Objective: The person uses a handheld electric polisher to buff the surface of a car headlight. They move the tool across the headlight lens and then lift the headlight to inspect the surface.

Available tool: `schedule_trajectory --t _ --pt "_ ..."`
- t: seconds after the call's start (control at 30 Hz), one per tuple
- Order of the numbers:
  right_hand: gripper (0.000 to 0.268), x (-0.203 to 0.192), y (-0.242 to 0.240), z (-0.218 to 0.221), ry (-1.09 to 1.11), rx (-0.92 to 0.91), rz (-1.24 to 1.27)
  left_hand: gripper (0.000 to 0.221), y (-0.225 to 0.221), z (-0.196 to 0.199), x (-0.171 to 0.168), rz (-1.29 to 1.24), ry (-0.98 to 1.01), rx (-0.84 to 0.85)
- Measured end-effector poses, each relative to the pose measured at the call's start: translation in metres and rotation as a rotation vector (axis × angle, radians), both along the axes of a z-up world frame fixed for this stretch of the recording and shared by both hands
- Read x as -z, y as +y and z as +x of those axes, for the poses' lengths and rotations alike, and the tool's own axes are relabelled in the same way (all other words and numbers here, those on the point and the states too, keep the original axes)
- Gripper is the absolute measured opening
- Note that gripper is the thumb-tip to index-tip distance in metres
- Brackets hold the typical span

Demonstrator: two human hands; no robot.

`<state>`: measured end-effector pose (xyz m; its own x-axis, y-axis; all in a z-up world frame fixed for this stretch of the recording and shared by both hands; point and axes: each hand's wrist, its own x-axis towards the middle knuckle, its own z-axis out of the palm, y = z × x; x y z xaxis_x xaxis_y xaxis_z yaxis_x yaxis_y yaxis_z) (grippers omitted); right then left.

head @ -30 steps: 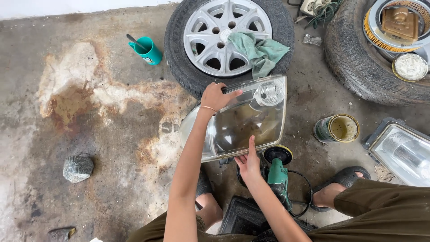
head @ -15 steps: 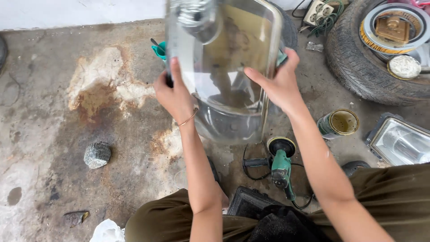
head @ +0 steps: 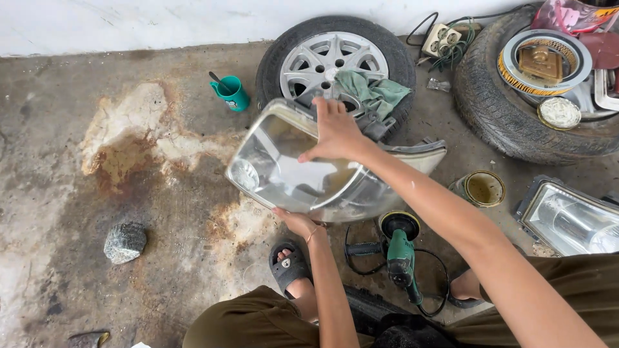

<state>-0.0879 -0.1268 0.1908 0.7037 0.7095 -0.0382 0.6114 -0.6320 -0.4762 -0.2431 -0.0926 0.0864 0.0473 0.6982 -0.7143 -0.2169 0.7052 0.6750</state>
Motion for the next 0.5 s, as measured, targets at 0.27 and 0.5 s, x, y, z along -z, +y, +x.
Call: schedule_trajectory --t 0.27,0.5 --pt "0.123 0.069 0.036 -0.021 0.083 -0.136 -0.214 0.096 -0.033 -0.003 0.01 -0.233 -0.059 -0.234" --pt "0.117 0.105 0.073 -0.055 -0.049 -0.267 -0.357 0.096 -0.061 -0.011 0.178 -0.393 -0.166 -0.351"
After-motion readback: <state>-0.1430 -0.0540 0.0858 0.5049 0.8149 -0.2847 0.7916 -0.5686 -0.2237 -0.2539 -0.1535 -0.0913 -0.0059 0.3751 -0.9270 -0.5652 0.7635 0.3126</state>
